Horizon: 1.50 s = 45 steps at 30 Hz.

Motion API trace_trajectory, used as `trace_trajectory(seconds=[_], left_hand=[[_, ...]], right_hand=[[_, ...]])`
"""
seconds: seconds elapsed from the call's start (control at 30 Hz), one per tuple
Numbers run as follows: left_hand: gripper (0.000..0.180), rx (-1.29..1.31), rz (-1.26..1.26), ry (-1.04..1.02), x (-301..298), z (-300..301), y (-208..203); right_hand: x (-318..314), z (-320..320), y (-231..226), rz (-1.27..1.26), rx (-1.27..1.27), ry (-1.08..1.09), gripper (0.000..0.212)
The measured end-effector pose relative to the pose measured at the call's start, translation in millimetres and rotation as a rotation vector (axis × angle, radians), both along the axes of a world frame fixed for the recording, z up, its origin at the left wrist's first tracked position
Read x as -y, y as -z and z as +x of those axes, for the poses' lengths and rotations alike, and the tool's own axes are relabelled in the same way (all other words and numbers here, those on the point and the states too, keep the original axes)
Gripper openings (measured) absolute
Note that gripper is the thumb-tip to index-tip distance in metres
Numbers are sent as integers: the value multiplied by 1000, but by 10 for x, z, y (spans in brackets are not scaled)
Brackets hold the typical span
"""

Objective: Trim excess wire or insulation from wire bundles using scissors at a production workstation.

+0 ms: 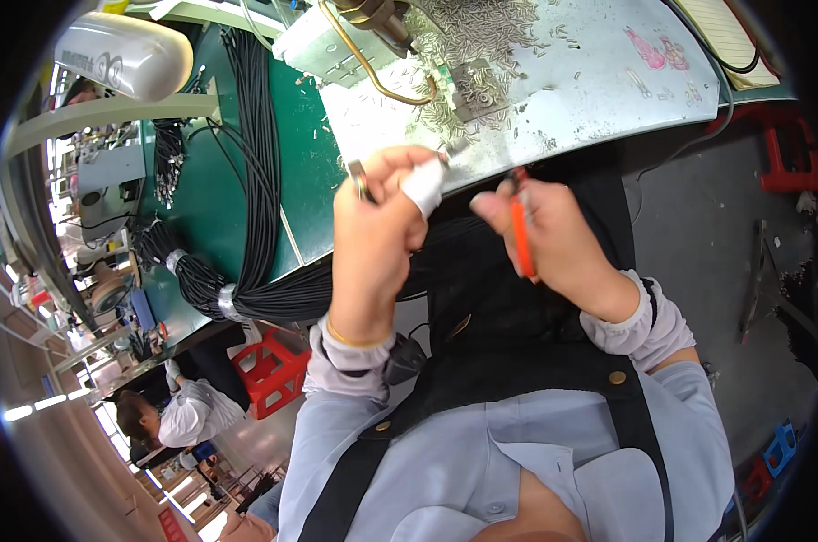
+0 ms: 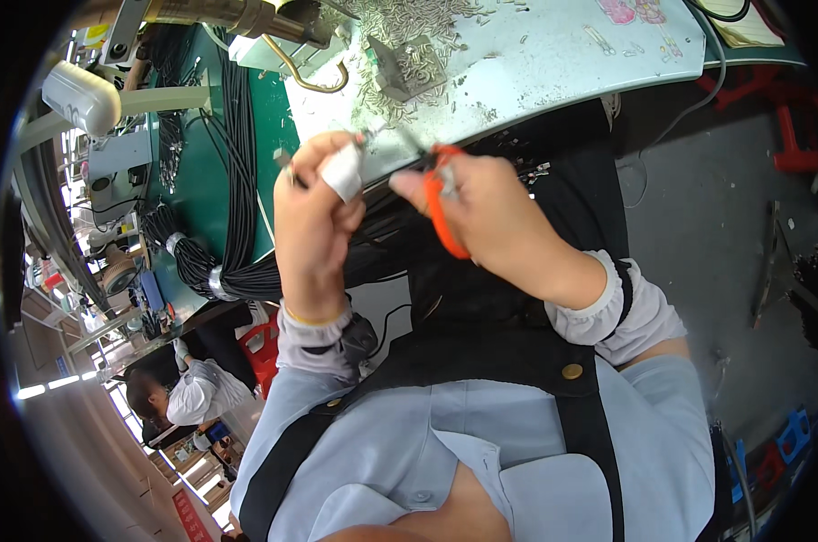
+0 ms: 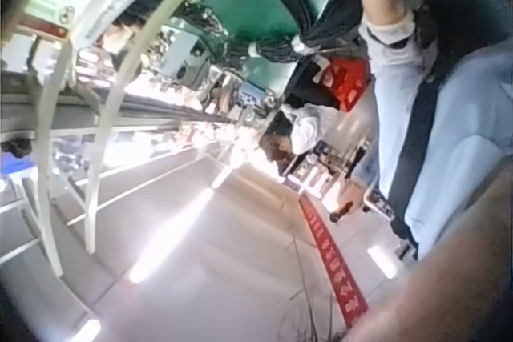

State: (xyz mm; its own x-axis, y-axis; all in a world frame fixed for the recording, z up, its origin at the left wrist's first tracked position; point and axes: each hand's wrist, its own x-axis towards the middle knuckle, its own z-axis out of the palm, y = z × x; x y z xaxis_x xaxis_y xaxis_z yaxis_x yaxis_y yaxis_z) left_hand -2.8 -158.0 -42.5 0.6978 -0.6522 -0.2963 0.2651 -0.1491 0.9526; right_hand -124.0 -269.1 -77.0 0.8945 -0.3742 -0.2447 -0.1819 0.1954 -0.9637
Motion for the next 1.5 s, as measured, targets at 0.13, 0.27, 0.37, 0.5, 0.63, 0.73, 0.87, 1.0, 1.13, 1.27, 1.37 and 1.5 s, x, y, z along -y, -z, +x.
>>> trace_trajectory(seconds=[0.13,0.27,0.37,0.5,0.63,0.73,0.87,1.0,1.13,1.27,1.37,1.5], left_hand=[[14,-361,-150,7,218,324,98],[13,-372,-141,23,356,446,104],[12,-365,-105,39,389,504,85],[11,-336,-39,50,408,537,33],[9,-334,-10,82,408,585,28],[8,-268,-13,50,394,554,29],[8,-232,-11,33,407,517,15],[8,-244,14,30,397,529,26],[6,-200,19,20,423,500,1],[6,-263,-24,85,334,453,-44],[6,52,-96,-2,250,309,110],[8,247,82,-5,148,24,-67]], right_hand=[[148,163,-137,138,71,221,22],[370,495,-33,-84,133,308,21],[441,640,-34,-187,109,251,21],[493,698,-52,-253,49,148,19],[505,707,-3,-326,66,155,18],[501,725,52,-411,98,185,21],[483,718,67,-407,149,213,20],[471,708,49,-428,140,226,20],[467,696,6,-392,92,209,20],[439,625,50,-312,112,177,13],[356,512,51,-259,196,266,13],[148,336,-125,-581,294,380,10]])
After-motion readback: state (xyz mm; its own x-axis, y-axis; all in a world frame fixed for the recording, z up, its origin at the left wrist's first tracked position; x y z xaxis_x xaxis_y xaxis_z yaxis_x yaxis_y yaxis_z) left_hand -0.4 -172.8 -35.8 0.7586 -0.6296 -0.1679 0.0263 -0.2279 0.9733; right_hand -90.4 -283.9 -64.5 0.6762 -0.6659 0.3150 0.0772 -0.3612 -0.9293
